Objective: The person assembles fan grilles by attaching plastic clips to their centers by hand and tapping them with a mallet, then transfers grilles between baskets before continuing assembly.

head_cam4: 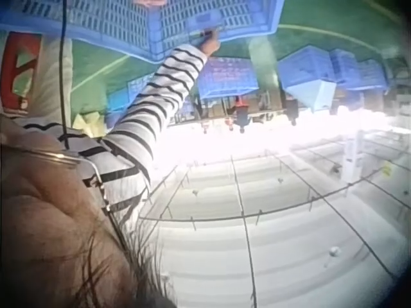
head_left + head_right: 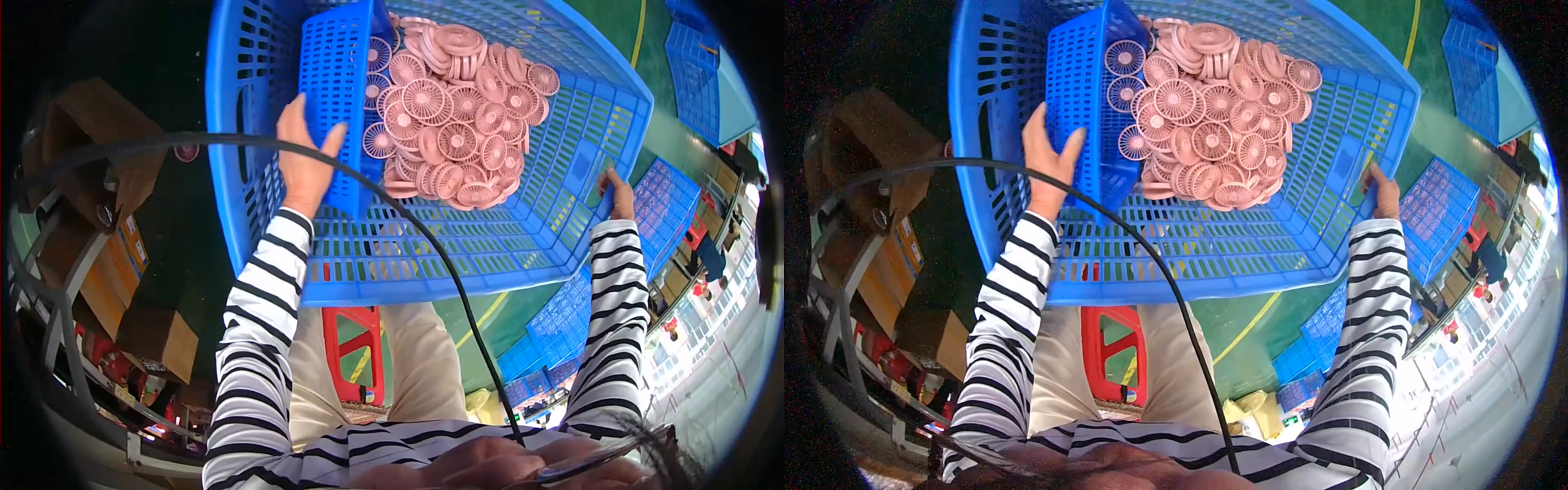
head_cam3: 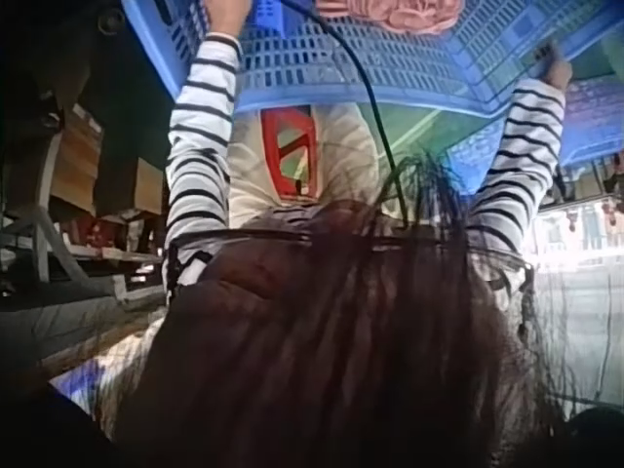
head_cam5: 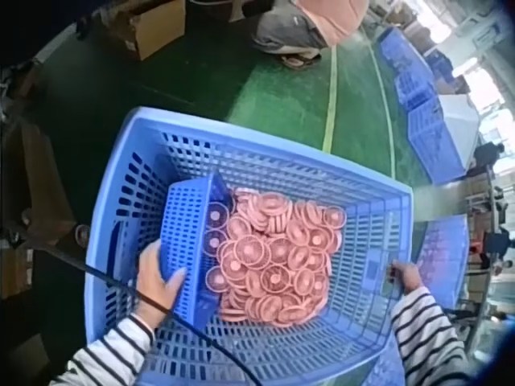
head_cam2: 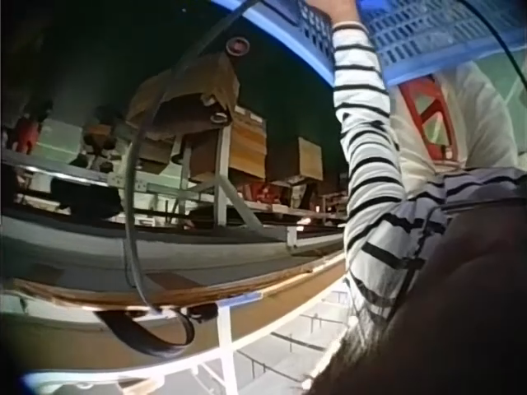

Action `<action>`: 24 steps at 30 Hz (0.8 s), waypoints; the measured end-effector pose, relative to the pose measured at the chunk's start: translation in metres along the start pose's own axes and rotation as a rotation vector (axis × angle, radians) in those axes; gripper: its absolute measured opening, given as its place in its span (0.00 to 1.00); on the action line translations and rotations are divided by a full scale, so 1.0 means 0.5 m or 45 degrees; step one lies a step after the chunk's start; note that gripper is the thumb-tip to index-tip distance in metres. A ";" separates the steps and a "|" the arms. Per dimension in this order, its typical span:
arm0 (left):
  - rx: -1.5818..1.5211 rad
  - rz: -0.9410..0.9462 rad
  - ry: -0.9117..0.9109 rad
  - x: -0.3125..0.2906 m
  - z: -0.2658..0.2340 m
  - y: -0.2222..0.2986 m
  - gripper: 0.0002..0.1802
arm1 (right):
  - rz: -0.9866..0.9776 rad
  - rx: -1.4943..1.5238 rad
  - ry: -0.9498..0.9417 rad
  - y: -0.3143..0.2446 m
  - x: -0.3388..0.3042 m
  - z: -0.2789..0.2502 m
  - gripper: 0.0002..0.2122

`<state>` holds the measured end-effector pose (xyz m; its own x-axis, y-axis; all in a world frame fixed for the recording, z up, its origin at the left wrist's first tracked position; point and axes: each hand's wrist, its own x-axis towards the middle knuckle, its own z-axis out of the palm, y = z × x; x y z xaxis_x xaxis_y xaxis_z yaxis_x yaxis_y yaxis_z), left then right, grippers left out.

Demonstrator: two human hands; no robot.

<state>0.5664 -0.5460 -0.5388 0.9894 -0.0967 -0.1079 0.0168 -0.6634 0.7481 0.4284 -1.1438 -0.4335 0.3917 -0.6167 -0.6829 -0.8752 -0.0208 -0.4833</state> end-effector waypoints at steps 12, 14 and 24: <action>0.329 -0.752 -0.214 0.011 -0.251 -0.190 0.26 | -0.248 -0.292 -0.209 -0.379 -0.614 0.193 0.08; 0.266 -0.655 -0.135 -0.026 -0.272 -0.230 0.25 | -0.381 -0.465 -0.226 -0.429 -0.739 0.236 0.08; 0.314 -0.619 -0.074 0.020 -0.104 -0.158 0.32 | -0.174 -0.215 0.243 -0.300 -0.448 0.109 0.10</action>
<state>0.5825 -0.4560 -0.5647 0.8664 0.2286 -0.4440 0.4292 -0.7954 0.4279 0.4873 -0.9598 -0.2377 0.4628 -0.7356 -0.4947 -0.8592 -0.2347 -0.4547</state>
